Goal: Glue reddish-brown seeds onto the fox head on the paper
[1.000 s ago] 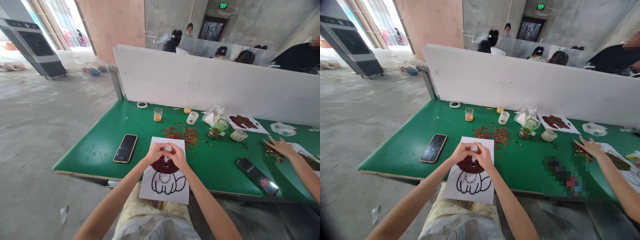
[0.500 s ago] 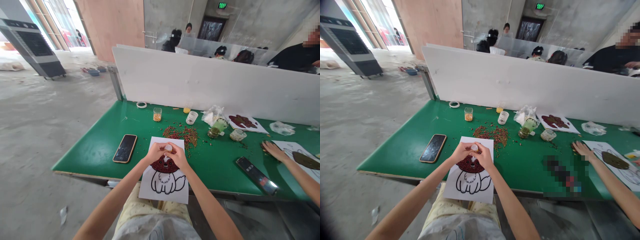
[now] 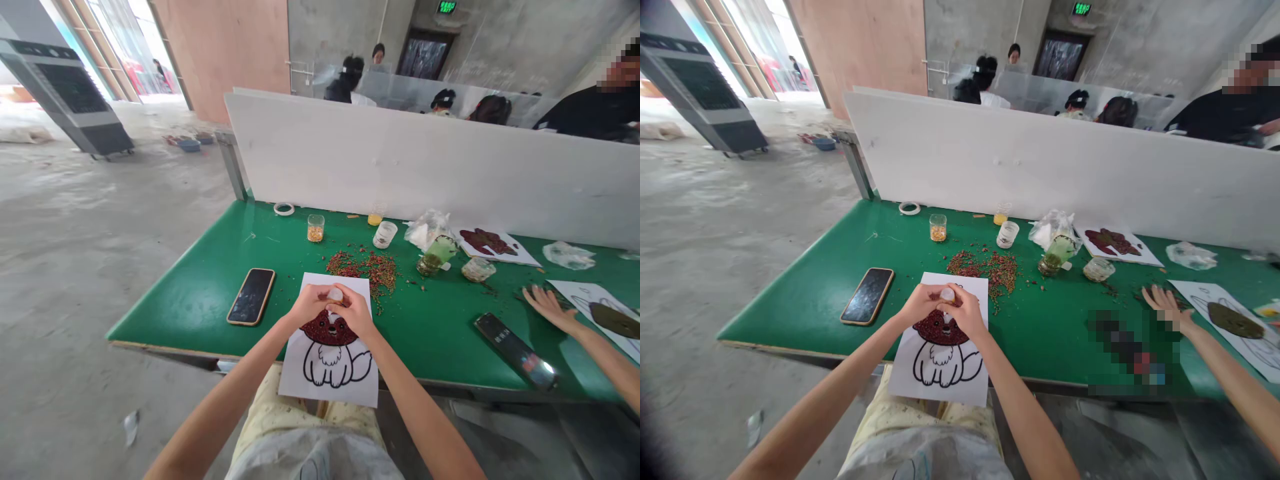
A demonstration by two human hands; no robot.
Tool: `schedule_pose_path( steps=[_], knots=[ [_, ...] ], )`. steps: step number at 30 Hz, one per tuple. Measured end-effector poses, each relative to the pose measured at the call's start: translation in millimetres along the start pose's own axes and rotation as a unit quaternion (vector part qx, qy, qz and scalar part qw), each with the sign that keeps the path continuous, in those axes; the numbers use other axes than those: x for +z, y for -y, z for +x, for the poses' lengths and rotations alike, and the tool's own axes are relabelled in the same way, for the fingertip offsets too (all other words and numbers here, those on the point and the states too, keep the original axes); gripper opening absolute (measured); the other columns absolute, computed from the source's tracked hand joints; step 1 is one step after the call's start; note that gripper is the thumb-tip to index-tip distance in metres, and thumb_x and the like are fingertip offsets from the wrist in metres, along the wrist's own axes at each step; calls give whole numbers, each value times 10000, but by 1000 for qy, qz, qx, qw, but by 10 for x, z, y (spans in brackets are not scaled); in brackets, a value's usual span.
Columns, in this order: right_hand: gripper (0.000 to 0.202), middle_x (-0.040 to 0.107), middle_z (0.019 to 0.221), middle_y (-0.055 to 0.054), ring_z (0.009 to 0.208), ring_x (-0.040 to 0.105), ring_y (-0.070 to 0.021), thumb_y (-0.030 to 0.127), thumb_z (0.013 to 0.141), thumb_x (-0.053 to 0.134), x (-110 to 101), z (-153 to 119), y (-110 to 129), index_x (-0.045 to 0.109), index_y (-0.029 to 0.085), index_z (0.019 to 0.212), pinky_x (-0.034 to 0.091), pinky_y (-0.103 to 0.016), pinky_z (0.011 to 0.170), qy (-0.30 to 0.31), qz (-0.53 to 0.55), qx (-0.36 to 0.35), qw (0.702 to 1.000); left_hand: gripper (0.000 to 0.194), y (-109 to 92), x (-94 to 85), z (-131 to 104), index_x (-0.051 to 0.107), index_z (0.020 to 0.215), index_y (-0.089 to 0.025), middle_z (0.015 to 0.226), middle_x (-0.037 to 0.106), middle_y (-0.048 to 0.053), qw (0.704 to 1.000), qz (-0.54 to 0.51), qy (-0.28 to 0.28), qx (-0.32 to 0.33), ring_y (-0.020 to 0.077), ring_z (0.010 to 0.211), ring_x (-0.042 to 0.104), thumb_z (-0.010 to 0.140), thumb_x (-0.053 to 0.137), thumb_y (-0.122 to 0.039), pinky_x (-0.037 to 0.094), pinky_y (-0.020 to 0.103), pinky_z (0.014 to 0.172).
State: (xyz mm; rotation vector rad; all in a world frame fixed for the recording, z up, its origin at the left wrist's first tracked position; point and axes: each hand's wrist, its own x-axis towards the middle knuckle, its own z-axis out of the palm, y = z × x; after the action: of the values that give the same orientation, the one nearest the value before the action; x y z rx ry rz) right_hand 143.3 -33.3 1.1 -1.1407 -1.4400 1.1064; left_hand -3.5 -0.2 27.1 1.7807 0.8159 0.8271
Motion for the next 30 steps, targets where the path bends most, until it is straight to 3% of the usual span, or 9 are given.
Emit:
schedule_pose_path(
  steps=[18,30],
  knots=[
    [472,668,962,-29,868,610,-210,284,632,714,-58,-24,9,630,183,1085,503,-326,803,-14,23,25,999,203,95,69,25,682,806,-101,699,634,8,1000,-8,9,-4,124,647,523,677,528,-128,413,220,632],
    [408,669,948,-24,850,611,-204,245,647,700,-117,-53,71,636,184,1046,501,-325,794,-12,15,22,1000,175,103,123,56,674,760,-99,619,579,-10,1000,22,-1,-6,104,597,466,675,526,-135,378,201,577]
  ],
)
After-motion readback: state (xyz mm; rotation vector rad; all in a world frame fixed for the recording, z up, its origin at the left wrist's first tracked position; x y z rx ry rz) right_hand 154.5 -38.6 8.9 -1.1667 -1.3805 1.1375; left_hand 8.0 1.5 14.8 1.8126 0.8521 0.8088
